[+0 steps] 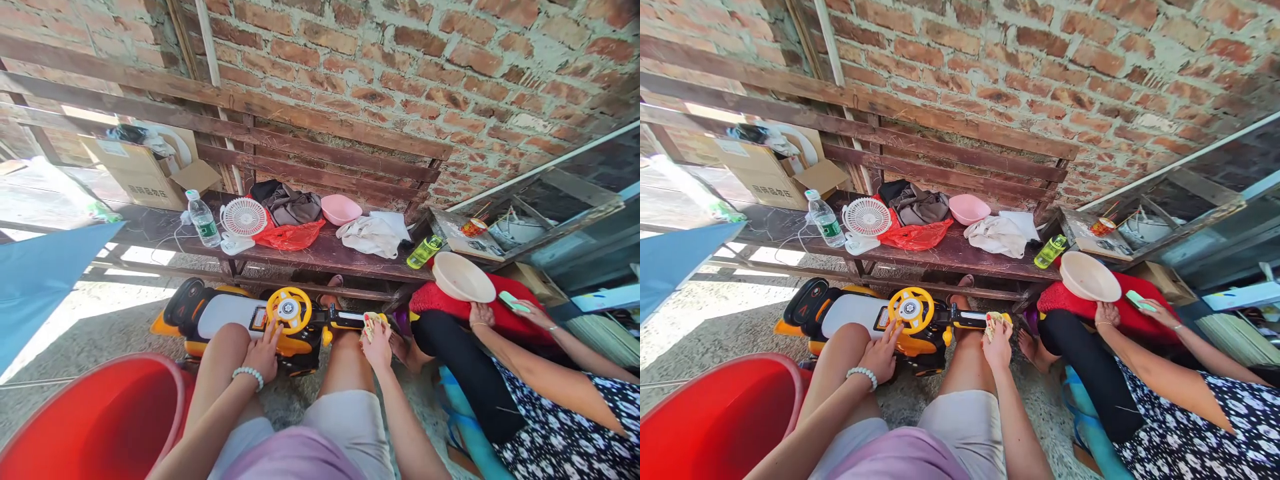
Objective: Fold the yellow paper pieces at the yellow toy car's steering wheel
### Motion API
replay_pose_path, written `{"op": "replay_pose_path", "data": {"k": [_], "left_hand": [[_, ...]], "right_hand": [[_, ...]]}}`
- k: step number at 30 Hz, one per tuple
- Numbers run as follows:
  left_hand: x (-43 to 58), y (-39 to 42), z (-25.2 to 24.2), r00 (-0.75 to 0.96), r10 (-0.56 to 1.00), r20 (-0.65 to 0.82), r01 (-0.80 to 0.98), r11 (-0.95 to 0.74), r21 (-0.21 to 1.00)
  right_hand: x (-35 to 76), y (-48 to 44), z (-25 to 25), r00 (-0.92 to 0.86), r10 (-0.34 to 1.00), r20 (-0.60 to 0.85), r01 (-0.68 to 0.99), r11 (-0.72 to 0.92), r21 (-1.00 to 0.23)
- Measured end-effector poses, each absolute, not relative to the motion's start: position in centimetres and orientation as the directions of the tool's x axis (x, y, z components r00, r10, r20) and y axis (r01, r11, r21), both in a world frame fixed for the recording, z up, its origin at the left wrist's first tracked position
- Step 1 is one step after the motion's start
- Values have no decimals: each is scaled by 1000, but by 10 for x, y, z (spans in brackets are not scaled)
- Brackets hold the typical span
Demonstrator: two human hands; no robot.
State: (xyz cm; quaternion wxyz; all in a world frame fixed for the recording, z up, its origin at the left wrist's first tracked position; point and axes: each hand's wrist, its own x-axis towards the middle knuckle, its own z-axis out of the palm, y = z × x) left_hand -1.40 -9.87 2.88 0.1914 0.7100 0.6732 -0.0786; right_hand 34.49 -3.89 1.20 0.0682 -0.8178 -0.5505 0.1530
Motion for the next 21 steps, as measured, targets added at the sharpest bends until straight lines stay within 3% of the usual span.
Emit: {"op": "replay_pose_path", "data": {"k": [4, 6, 9, 13, 17, 21], "left_hand": [[-13, -100, 29, 82, 929, -362, 988, -28, 154], [-11, -100, 29, 78, 930, -360, 989, -26, 146], [-9, -99, 27, 70, 935, -349, 985, -10, 172], [-10, -98, 23, 74, 934, -350, 980, -3, 199], [-12, -98, 19, 81, 936, -344, 984, -20, 178], [-13, -99, 19, 87, 942, -323, 983, -29, 180]], "right_hand": [[351, -36, 20, 525, 839, -143, 785, -543, -298], [340, -30, 21, 498, 843, -202, 808, -536, -245], [307, -24, 18, 322, 890, -322, 919, -376, -120], [279, -26, 15, 157, 920, -359, 984, -178, -25], [287, -30, 17, -41, 923, -383, 998, 18, -64], [309, -22, 20, -139, 900, -414, 987, 94, -128]]}}
